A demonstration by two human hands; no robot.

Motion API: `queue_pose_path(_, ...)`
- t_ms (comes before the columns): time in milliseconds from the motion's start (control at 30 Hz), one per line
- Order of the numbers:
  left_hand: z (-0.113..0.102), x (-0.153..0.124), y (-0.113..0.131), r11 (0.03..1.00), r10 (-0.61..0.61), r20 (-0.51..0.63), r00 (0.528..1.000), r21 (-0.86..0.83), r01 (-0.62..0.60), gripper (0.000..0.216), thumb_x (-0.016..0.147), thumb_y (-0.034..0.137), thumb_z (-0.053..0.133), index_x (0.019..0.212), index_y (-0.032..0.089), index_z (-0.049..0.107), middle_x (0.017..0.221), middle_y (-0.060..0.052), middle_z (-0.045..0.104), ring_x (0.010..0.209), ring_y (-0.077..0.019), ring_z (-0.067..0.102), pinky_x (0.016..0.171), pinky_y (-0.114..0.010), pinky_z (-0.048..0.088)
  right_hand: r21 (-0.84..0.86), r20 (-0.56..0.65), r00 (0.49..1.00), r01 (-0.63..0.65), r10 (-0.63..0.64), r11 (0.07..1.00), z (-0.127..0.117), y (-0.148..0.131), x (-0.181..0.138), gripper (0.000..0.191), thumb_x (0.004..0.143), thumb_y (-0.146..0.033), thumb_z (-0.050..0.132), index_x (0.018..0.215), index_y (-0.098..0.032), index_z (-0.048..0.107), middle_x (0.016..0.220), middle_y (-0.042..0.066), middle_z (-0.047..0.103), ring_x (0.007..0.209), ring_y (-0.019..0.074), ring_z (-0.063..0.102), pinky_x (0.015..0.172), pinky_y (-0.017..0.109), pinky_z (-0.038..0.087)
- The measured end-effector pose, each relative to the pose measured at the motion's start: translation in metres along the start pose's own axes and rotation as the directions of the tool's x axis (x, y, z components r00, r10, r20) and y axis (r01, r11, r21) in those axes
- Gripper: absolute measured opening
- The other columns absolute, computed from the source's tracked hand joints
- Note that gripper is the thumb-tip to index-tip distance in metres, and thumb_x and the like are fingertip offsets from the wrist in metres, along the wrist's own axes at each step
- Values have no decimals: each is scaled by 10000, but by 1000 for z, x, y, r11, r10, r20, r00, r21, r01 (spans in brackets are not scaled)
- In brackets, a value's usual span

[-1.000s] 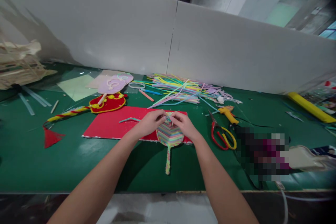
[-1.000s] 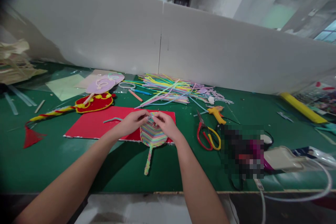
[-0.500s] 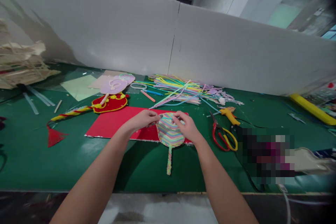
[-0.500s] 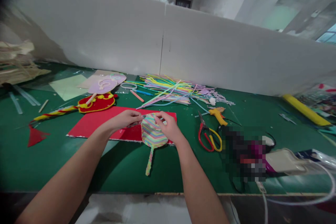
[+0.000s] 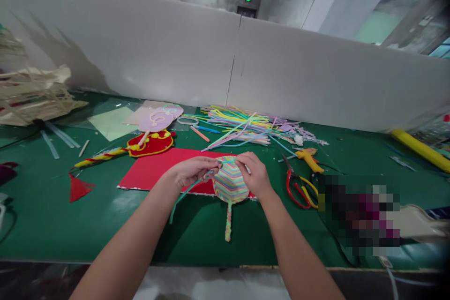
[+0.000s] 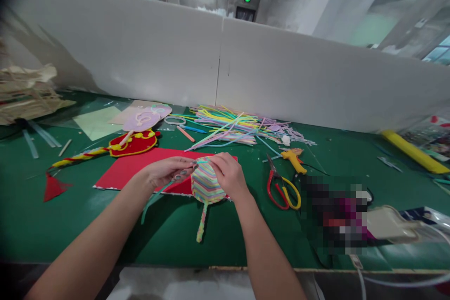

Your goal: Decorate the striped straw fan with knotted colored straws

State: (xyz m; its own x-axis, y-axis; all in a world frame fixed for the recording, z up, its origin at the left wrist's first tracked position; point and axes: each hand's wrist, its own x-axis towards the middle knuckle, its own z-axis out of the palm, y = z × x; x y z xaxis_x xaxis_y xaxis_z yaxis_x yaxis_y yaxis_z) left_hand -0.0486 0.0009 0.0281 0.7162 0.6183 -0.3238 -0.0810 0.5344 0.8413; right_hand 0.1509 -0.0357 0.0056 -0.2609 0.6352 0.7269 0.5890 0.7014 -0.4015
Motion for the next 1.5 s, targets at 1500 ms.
queue_pose_path(1500,36,25,-25,573,585,-100,805,753,-323,201,834,315,364,691,177,396,616,45,353,589,-100,355,546,-211,278,253,92,954,-301,287,919,13,6,-1,193,852,-278,410,866,-188,581,790,24,572,746,136,526,682,246,419)
